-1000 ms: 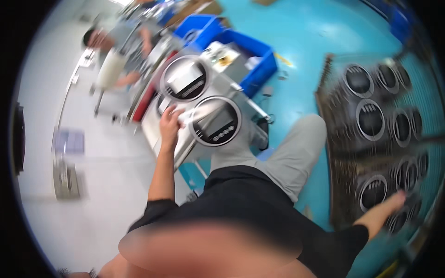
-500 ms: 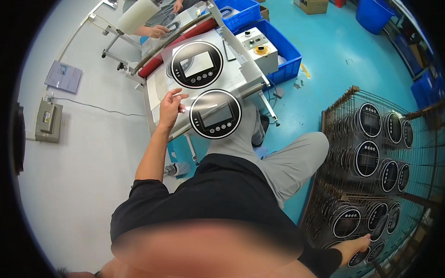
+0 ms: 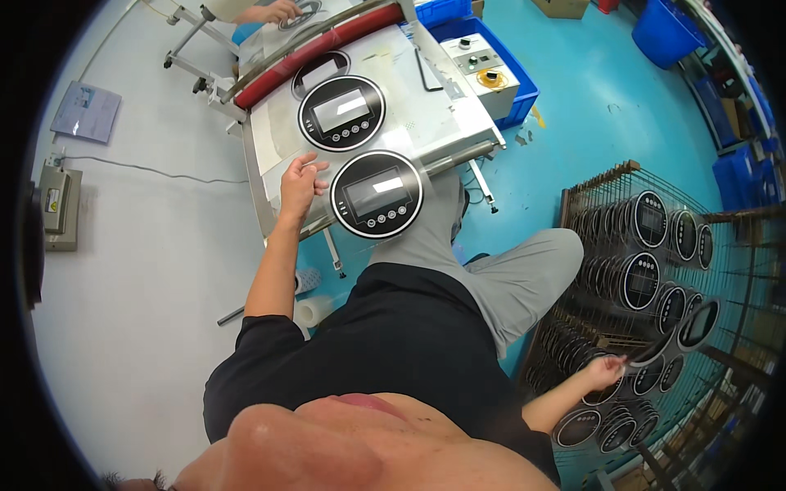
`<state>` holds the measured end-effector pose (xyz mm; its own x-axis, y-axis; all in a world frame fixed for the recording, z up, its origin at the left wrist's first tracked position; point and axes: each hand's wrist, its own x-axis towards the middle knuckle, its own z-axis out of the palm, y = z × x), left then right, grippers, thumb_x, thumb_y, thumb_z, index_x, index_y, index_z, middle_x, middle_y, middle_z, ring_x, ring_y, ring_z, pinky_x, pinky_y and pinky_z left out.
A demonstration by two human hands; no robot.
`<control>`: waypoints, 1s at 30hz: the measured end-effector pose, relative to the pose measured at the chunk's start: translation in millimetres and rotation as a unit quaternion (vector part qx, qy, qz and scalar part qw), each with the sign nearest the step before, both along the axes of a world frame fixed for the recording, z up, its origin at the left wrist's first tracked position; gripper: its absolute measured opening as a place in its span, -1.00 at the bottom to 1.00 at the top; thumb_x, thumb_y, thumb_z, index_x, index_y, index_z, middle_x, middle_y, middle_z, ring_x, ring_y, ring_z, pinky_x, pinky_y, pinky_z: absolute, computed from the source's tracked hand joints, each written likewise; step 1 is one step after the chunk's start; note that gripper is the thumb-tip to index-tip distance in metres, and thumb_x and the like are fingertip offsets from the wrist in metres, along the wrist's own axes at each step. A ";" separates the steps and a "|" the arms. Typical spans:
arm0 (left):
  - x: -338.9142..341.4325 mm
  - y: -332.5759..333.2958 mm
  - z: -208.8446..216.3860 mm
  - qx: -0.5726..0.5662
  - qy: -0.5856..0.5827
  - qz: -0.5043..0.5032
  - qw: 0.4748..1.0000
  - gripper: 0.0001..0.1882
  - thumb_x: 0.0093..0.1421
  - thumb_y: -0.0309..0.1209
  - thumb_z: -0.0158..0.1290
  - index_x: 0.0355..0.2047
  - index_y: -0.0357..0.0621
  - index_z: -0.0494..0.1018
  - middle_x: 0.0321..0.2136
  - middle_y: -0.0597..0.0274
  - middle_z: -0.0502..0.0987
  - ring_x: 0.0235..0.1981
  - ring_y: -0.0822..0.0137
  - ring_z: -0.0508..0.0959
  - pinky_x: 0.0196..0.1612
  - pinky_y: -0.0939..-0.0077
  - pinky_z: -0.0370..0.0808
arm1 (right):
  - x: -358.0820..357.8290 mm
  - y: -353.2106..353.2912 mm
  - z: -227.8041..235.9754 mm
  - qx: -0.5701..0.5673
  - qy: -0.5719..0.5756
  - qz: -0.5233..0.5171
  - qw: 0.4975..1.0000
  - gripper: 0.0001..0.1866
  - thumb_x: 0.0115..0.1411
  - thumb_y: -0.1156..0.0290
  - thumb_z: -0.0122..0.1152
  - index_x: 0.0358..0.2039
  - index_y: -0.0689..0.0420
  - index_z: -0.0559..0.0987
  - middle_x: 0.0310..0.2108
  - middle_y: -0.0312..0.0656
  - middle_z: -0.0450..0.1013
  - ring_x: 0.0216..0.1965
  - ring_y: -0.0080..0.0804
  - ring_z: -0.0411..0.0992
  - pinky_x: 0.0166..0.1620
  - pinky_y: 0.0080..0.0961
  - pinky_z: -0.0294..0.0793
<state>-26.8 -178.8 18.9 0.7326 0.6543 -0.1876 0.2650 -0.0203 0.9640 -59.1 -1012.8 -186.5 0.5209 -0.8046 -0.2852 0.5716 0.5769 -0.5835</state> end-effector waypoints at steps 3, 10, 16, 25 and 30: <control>1.6 6.8 -10.0 0.011 -0.005 0.016 1.000 -0.64 0.23 -0.44 -0.20 0.01 -0.33 0.26 -0.25 0.07 0.54 -0.62 0.49 0.50 -0.59 0.69 0.43 | 47.5 38.8 22.3 0.049 -0.065 0.081 0.993 -0.67 0.27 0.48 -0.10 -0.01 0.40 0.32 -0.12 0.08 0.43 -0.41 -0.46 0.47 -0.33 -0.67 0.57; -27.5 24.2 -16.7 0.562 -0.004 -0.160 0.811 -0.55 0.02 -0.36 0.09 -0.05 -0.19 0.38 -0.02 0.07 0.42 -0.06 0.03 0.40 -0.01 0.18 0.32 | 130.2 120.5 98.2 -0.051 -0.047 0.153 0.986 -0.71 0.30 0.42 -0.12 -0.08 0.37 0.37 -0.19 0.03 0.45 -0.39 -0.42 0.49 -0.34 -0.68 0.59; -24.4 33.6 -10.8 0.586 0.052 -0.171 0.790 -0.58 0.01 -0.34 0.10 -0.07 -0.10 0.43 0.02 0.24 0.40 0.09 0.08 0.28 0.08 0.13 0.18 | 147.6 127.6 95.3 -0.085 -0.067 0.227 0.968 -0.73 0.30 0.57 -0.24 -0.04 0.33 0.35 -0.12 0.12 0.41 -0.35 -0.36 0.48 -0.33 -0.69 0.58; -18.2 49.2 -12.8 0.591 0.054 -0.164 0.788 -0.59 0.02 -0.34 0.10 -0.07 -0.09 0.43 0.01 0.24 0.40 0.09 0.09 0.28 0.10 0.16 0.17 | 145.3 142.7 102.5 -0.088 -0.054 0.242 0.965 -0.76 0.30 0.57 -0.22 -0.05 0.30 0.33 -0.12 0.11 0.41 -0.38 -0.36 0.47 -0.37 -0.67 0.57; -10.3 62.6 -11.8 0.603 0.069 -0.170 0.776 -0.59 0.04 -0.33 0.09 -0.06 -0.09 0.43 0.02 0.24 0.40 0.10 0.08 0.27 0.12 0.14 0.16 | 142.6 153.4 108.1 -0.096 -0.039 0.213 0.972 -0.75 0.30 0.57 -0.21 -0.03 0.23 0.31 -0.10 0.13 0.39 -0.39 -0.36 0.47 -0.37 -0.66 0.57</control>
<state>-37.2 -116.2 7.2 0.9289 0.1873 0.3194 0.1449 -0.9777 0.1521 83.5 -859.4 -78.4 0.8321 -0.5460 -0.0973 0.3518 0.6552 -0.6686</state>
